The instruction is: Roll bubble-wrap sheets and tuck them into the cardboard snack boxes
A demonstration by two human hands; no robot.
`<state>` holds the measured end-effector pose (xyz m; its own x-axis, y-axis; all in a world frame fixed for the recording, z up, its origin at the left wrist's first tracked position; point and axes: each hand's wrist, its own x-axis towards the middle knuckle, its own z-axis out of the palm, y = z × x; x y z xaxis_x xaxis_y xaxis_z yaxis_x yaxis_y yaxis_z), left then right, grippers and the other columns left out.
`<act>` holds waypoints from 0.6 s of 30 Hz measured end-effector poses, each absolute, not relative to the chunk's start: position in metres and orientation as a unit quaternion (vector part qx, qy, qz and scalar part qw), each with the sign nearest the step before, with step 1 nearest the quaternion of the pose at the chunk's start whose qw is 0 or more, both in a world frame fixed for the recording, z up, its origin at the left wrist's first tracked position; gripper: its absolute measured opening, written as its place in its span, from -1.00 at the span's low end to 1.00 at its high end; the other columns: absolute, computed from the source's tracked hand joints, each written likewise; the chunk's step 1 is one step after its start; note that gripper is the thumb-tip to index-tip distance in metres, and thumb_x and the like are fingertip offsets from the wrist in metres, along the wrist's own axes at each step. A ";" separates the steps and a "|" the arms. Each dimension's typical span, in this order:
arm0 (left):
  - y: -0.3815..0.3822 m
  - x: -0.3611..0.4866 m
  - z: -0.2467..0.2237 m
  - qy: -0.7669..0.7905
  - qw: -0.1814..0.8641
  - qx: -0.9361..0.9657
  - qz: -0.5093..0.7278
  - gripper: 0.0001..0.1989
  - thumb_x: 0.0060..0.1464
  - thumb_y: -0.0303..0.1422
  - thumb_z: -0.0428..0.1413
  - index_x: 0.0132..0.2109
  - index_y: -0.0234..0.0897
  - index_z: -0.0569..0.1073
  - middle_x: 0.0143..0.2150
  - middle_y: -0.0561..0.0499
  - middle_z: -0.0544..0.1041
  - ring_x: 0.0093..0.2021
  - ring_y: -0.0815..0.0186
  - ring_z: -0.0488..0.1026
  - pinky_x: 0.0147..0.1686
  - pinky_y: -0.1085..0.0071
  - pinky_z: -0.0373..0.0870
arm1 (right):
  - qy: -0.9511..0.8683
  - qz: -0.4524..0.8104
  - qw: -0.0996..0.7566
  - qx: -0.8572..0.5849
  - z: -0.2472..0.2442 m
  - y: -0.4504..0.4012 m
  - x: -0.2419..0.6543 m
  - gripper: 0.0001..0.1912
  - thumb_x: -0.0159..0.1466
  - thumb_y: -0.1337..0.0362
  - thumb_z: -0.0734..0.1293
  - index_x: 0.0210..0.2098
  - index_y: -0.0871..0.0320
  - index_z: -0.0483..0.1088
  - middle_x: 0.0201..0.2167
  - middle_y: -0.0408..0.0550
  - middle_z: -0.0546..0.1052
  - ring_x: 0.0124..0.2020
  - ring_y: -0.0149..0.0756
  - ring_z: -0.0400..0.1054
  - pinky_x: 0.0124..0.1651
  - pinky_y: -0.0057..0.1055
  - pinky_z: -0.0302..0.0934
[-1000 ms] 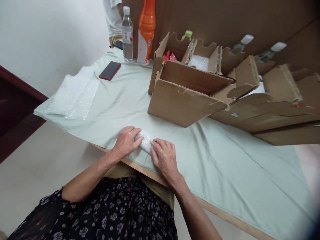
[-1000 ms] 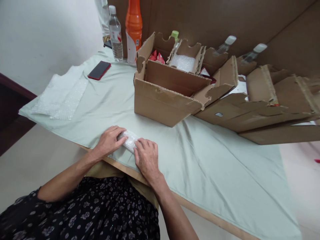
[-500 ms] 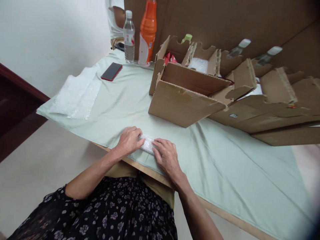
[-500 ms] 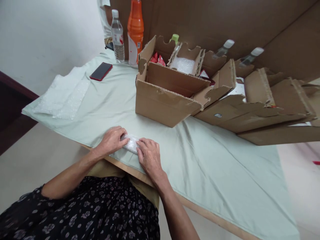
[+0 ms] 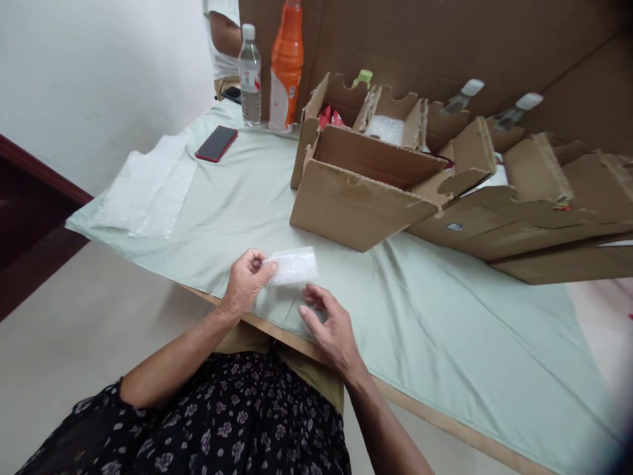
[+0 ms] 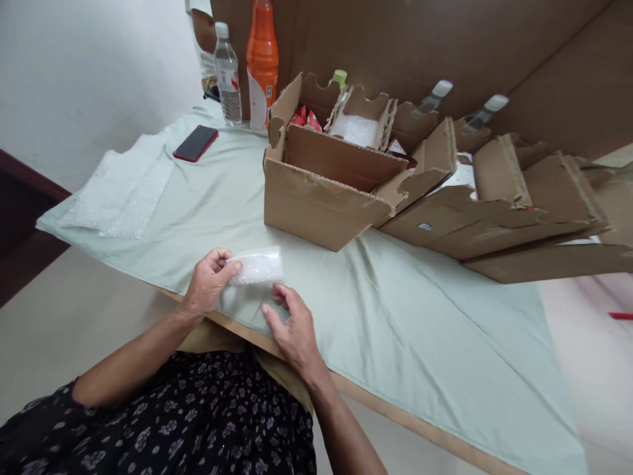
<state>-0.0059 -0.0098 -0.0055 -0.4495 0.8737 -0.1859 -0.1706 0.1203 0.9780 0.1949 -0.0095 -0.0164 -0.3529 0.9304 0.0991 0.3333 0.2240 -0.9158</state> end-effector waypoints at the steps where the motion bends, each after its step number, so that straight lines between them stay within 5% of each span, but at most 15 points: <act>1: -0.012 -0.001 -0.005 0.598 0.450 0.290 0.597 -0.63 -0.16 -0.17 0.33 -0.33 -0.24 0.35 -0.54 0.22 0.32 -0.55 0.50 0.22 -0.51 0.55 0.17 | -0.672 0.476 0.350 -0.446 -0.016 -0.009 0.191 -0.69 0.27 0.13 0.42 -0.03 0.08 0.46 -0.09 0.02 0.63 -0.13 -0.18 0.52 -0.06 -0.22 0.42; 6: -0.023 0.011 0.000 0.552 0.533 0.321 0.555 -0.56 -0.10 -0.19 0.35 -0.14 -0.25 0.37 -0.43 0.17 0.42 -0.47 0.45 0.36 -0.43 0.52 0.30 | -0.507 0.582 0.444 -0.455 -0.011 0.005 0.181 -0.60 0.22 -0.02 0.45 -0.08 0.10 0.51 -0.18 -0.03 0.64 -0.20 -0.21 0.49 -0.12 -0.28 0.41; 10: -0.025 0.003 0.008 0.516 0.598 0.385 0.477 -0.35 -0.08 -0.23 0.34 0.15 -0.27 0.35 -0.29 0.09 0.52 -0.31 0.36 0.47 -0.28 0.44 0.39 | -0.502 0.596 0.424 -0.461 -0.001 0.013 0.187 -0.68 0.19 0.00 0.47 -0.26 0.13 0.54 -0.38 -0.11 0.59 -0.39 -0.31 0.39 -0.29 -0.38 0.34; 15: -0.020 -0.003 0.011 0.513 0.595 0.486 0.383 -0.75 0.05 -0.21 0.23 -0.22 -0.31 0.51 -0.35 0.06 0.51 -0.36 0.36 0.41 -0.35 0.44 0.32 | -0.555 0.588 0.371 -0.457 0.002 0.013 0.188 -0.69 0.20 0.02 0.47 -0.24 0.12 0.51 -0.40 -0.14 0.57 -0.41 -0.32 0.39 -0.32 -0.40 0.32; 18: -0.018 0.002 0.011 0.516 0.571 0.472 0.429 -0.79 0.06 -0.24 0.23 -0.23 -0.30 0.51 -0.34 0.06 0.52 -0.35 0.36 0.42 -0.33 0.45 0.34 | -0.537 0.584 0.420 -0.441 -0.004 0.012 0.187 -0.59 0.19 0.01 0.48 -0.08 0.10 0.47 -0.24 -0.05 0.63 -0.27 -0.24 0.49 -0.19 -0.33 0.40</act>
